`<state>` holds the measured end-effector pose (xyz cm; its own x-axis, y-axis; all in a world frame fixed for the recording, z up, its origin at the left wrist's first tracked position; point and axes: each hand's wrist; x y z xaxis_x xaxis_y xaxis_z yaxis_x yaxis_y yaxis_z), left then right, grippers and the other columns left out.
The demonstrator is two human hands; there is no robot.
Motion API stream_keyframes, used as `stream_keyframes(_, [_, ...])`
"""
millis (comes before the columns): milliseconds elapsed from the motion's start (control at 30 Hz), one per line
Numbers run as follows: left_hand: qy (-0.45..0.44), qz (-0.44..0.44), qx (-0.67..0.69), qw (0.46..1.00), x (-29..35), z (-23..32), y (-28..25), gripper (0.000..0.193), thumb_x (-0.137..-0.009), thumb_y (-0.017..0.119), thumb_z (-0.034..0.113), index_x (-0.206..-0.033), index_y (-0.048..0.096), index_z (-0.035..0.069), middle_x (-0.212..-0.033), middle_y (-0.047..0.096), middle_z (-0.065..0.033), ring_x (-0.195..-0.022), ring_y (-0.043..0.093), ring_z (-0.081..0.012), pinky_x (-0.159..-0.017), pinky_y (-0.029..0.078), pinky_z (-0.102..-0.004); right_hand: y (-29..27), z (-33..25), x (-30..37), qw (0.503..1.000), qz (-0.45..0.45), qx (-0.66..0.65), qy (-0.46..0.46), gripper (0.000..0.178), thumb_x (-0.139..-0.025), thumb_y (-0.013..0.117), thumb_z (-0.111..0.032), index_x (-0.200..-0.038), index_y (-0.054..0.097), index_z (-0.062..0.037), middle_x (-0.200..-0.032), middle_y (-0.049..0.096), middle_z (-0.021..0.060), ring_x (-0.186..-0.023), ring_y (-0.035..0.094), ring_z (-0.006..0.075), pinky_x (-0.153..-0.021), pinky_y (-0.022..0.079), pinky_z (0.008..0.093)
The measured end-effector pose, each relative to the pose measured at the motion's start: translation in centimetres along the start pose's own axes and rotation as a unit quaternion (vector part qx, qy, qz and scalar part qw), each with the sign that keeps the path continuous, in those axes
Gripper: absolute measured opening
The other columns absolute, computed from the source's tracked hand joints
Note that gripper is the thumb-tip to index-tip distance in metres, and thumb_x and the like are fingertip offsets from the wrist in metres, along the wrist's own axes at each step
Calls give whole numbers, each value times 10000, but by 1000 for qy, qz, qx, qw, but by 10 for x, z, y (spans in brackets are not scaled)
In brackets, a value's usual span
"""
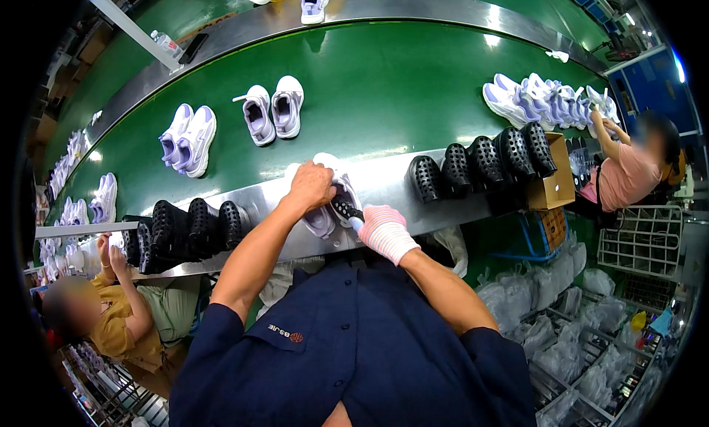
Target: The person takes shoe soles from a bag and places them on a conveyor belt, then takes white shoes from the belt and inserts black plastic soles into them by hand.
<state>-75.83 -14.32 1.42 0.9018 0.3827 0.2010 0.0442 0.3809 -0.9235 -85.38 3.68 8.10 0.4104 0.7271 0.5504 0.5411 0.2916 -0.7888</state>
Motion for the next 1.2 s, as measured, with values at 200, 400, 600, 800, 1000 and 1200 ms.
stream_keyframes(200, [83, -7, 102, 991, -26, 8, 28, 204, -726, 620, 102, -842, 688, -51, -908, 671, -293, -915, 655, -464, -855, 541, -504, 0, 3, -27, 998, 20, 49, 20, 280, -919, 628, -254, -1057, 741, -38, -983, 745, 214, -933, 728, 390, -826, 576, 474])
stream_keyframes(400, [132, -22, 97, 986, -49, 35, 26, 155, -719, 590, -2, -836, 682, -43, -926, 678, -282, -935, 657, -460, -860, 537, -496, 45, 14, -56, 996, 71, 31, 46, 246, -940, 564, -181, -1095, 659, -16, -874, 746, 188, -856, 735, 405, -766, 586, 500])
stream_keyframes(600, [34, 223, 250, 941, -23, 27, 55, 389, -759, 653, 13, -1144, 665, -44, -1132, 643, -290, -1046, 611, -478, -958, 513, -501, 62, 19, -47, 990, 135, -37, 5, 367, -888, 688, -173, -1194, 574, -3, -1085, 674, 238, -1039, 668, 416, -879, 552, 500])
stream_keyframes(800, [-181, 22, 335, 924, 1, 60, 50, 984, -745, 746, 47, -1586, 238, 85, -1018, 688, -316, -984, 664, -494, -902, 533, -505, 67, 59, -69, 976, 166, -138, -2, 461, -878, 731, -290, -1200, 576, 2, -1100, 659, 245, -1046, 638, 434, -910, 531, 491])
stream_keyframes(1000, [-270, 112, 281, 914, -16, 71, 77, 954, -764, 646, -10, -1602, 199, 77, -865, 720, -257, -860, 713, -442, -778, 560, -507, 60, 61, -99, 986, 157, -51, 3, 387, -890, 703, -381, -1016, 617, -26, -962, 690, 235, -940, 672, 429, -824, 533, 499])
stream_keyframes(1200, [-303, 97, 230, 920, -20, 79, 79, 923, -804, 662, 17, -1598, 197, 78, -817, 714, -249, -806, 712, -442, -729, 560, -519, 56, 51, -112, 991, 131, -19, 17, 275, -866, 679, -229, -1083, 644, -64, -1023, 706, 203, -990, 690, 388, -863, 547, 496])
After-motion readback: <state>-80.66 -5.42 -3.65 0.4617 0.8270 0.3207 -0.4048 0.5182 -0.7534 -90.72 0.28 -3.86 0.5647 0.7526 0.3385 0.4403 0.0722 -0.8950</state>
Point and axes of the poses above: each hand's wrist, its own x-axis away from the middle knuckle, its own y-axis out of the palm, z = x × y
